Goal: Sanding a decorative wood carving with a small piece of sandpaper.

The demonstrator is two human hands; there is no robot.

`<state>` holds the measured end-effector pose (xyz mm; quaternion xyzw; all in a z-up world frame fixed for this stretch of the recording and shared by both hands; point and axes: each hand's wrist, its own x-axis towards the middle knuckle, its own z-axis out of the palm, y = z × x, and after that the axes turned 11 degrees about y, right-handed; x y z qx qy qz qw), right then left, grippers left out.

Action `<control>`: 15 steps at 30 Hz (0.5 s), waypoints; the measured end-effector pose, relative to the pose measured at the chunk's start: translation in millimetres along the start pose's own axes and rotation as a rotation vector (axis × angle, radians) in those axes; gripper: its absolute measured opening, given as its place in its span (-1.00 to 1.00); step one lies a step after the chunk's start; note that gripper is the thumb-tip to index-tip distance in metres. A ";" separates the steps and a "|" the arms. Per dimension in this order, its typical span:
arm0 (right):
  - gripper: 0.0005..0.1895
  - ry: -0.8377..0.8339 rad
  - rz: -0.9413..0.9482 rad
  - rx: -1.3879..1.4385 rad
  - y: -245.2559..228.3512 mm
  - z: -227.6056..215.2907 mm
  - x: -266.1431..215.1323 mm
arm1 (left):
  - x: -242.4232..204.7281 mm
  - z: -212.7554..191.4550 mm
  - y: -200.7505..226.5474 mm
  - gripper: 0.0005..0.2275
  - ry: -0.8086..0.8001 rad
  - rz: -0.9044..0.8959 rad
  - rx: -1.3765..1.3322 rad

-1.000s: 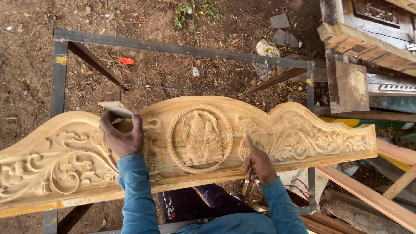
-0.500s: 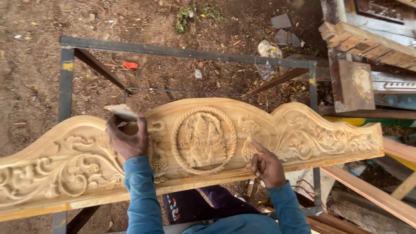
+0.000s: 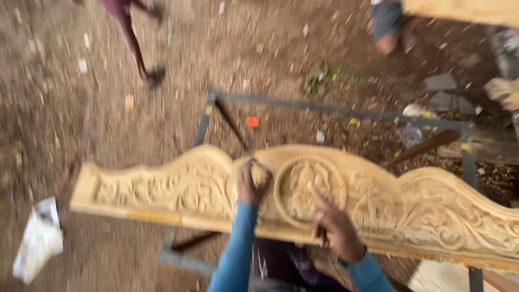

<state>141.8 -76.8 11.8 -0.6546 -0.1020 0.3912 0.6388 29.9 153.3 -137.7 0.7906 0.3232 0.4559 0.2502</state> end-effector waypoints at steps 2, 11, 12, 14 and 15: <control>-0.29 -0.045 -0.063 -0.164 -10.5 2.3 -10.2 | 7.7 -12.7 54.4 -0.38 -0.003 0.100 -0.036; -0.20 -0.055 -0.309 -0.524 -22.9 9.8 -67.7 | -30.2 -35.9 146.0 -0.41 -0.054 0.165 -0.051; -0.20 -0.030 -0.299 -0.577 -27.7 9.4 -69.5 | -28.6 -35.2 147.9 -0.41 -0.055 0.174 -0.053; -0.21 -0.031 -0.267 -0.593 -23.0 -3.4 -73.2 | -29.3 -35.9 149.3 -0.41 -0.050 0.202 -0.050; -0.22 -0.036 -0.228 -0.614 -19.8 -9.5 -75.8 | -31.0 -37.4 149.8 -0.41 -0.048 0.222 -0.047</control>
